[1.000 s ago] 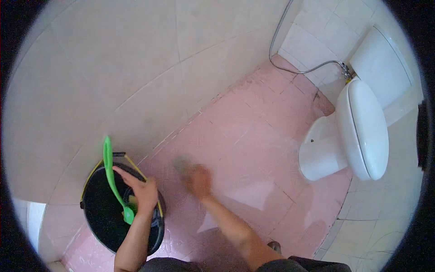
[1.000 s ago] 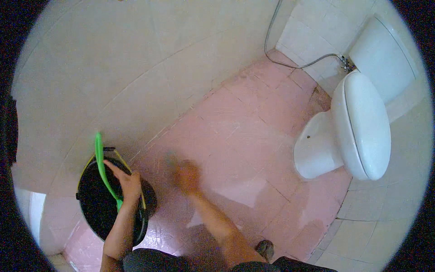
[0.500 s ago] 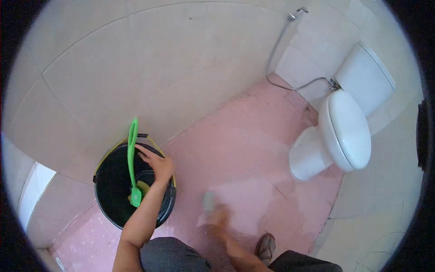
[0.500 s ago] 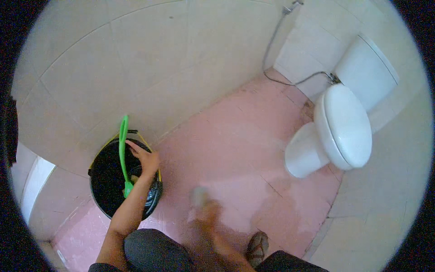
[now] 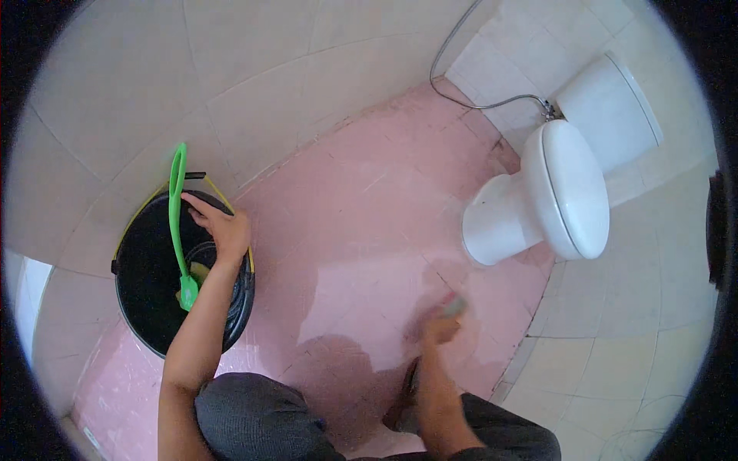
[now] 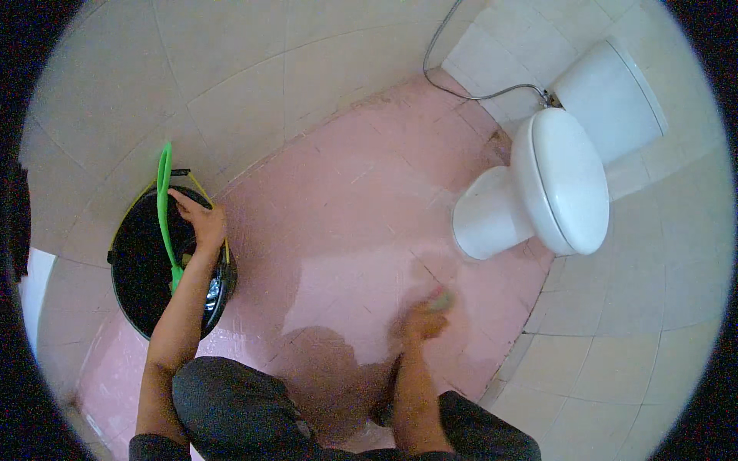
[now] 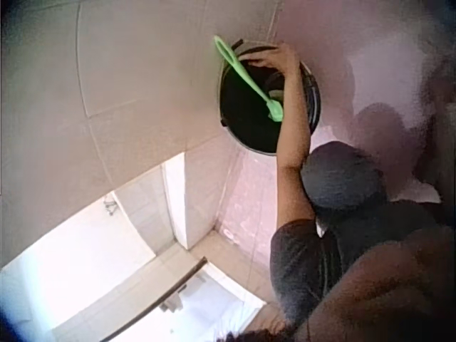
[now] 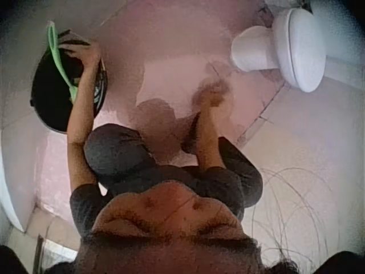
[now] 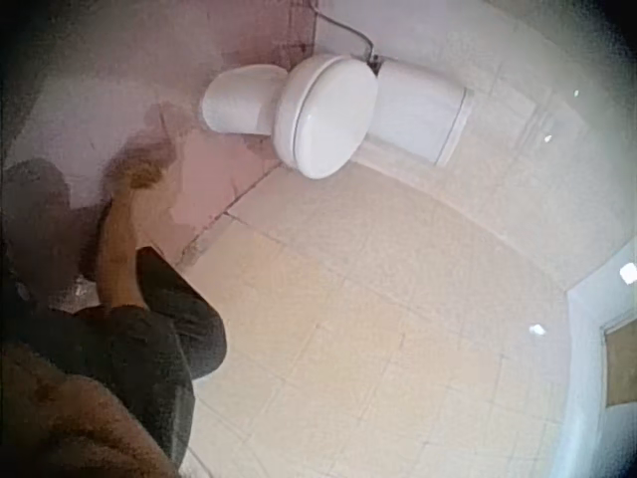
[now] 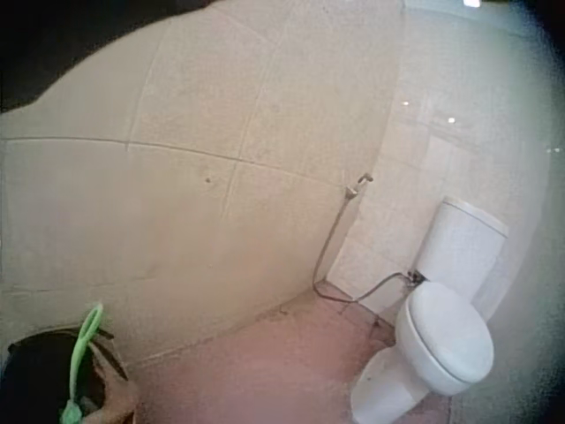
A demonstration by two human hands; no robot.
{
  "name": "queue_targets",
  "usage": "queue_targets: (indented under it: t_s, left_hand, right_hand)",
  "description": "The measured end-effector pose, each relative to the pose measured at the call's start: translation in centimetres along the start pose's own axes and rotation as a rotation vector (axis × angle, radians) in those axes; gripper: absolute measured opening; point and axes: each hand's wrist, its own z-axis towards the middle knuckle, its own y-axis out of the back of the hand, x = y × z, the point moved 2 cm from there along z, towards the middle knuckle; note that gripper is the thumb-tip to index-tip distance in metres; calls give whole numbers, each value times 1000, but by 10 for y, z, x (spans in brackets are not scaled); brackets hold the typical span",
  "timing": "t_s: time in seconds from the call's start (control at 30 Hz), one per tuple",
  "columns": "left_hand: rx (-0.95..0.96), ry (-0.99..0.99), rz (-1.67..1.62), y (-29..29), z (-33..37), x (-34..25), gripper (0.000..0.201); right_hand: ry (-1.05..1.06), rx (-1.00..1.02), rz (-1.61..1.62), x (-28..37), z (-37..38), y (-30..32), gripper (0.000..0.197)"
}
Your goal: The person scrubs the pink tiled floor of a bathroom using a small brush and a bucket of water. They repeatedly dip the brush into the bucket and scrub the floor area around the toilet and bathtub.
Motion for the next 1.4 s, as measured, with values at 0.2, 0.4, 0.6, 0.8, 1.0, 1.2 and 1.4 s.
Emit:
queue_targets:
  t_s: [0.2, 0.4, 0.6, 0.8, 1.0, 1.2, 1.4]
  left_hand:
    - [21, -1, -53, 3, 1, -1, 111]
    - [13, -59, -1, 1, -2, 1, 111]
    - [-35, -87, 32, 4, -1, 6, 109]
    - [-34, -129, 80, 4, 1, 11, 110]
    - [3, -73, 52, 11, 0, 11, 108]
    - [-9, -26, 20, 5, -4, 1, 110]
    - [-42, -100, 63, 4, 4, 11, 109]
  right_hand:
    - [1467, 235, 128, 109, -279, 37, 76]
    - [714, 363, 370, 85, -104, -35, 53]
    - [-171, -25, -23, 95, 12, 45, 48]
    - [1224, 584, 142, 195, -222, 6, 58]
    - [896, 431, 470, 209, -130, -31, 42]
    - [-131, 86, 192, 71, 55, 43, 50]
    - [863, 367, 301, 44, -161, -27, 53]
